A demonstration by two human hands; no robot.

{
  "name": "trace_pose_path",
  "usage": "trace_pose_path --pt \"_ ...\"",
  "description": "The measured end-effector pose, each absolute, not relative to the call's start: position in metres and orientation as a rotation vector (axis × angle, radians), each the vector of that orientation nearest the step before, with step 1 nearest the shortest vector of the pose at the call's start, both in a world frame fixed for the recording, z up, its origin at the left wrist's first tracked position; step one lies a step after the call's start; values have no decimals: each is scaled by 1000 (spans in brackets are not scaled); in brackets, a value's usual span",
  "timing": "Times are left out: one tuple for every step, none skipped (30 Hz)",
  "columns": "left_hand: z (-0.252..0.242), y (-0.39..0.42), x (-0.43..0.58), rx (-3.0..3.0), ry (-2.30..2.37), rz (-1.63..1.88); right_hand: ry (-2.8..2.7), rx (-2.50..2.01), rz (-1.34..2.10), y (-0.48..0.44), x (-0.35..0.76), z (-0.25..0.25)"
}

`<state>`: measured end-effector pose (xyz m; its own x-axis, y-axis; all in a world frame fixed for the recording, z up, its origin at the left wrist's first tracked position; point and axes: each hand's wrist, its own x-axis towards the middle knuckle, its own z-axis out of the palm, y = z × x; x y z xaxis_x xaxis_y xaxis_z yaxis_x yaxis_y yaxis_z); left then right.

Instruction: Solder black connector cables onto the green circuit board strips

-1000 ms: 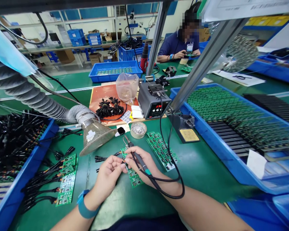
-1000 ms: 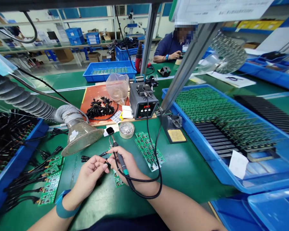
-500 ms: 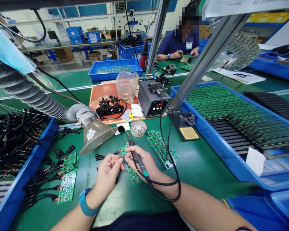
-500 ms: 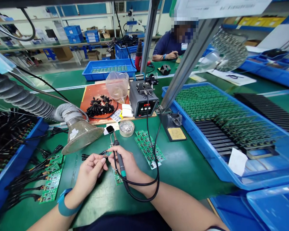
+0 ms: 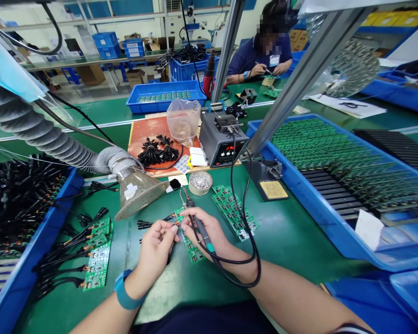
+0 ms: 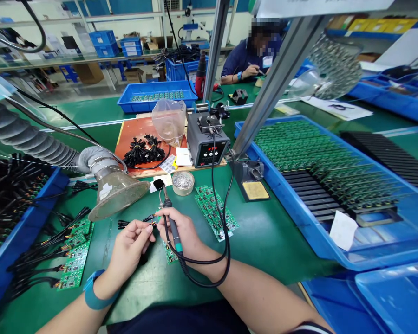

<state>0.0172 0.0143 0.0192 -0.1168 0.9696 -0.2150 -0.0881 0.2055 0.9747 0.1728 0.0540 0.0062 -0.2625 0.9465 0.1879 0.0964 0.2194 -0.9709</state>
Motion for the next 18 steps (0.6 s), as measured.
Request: trace_pose_path --pt "19 14 18 925 1341 1180 -1598 -997 1146 54 172 4" --pt "19 14 18 918 1346 1184 -1617 -986 1117 54 171 1" --pt "20 14 18 916 1351 1185 -1632 -978 1083 54 170 -2" --pt "19 14 18 915 1358 1184 -1644 -972 1051 55 169 -4" --pt "19 14 18 914 1368 1180 -1654 -970 1022 56 169 -6" --pt "19 15 18 914 1380 1174 -1658 -972 995 57 170 -6" --pt "18 15 17 915 1393 1161 -1661 -977 971 58 172 -5" --pt "17 16 16 923 1407 1144 -1662 -986 958 59 174 -3" --pt "17 17 14 944 1422 1126 -1657 -998 954 59 177 2" --pt "17 17 12 982 1438 1107 -1641 -1010 955 58 180 8" --pt "18 18 10 1033 1454 1088 -1616 -1022 968 58 183 16" --pt "20 17 7 1088 1470 1073 -1588 -1027 983 56 187 24" --pt "24 16 5 1137 1484 1060 -1558 -1029 997 55 190 33" --pt "29 14 3 1168 1492 1041 -1540 -1032 1021 53 193 41" --pt "36 11 1 1173 1494 1013 -1520 -1035 1030 52 195 48" --pt "44 6 -1 1150 1480 974 -1506 -1033 1023 52 197 54" --pt "54 -1 -4 1100 1457 933 -1506 -1032 1011 53 200 57" --pt "63 -9 -7 1034 1428 903 -1507 -1039 988 53 202 57"
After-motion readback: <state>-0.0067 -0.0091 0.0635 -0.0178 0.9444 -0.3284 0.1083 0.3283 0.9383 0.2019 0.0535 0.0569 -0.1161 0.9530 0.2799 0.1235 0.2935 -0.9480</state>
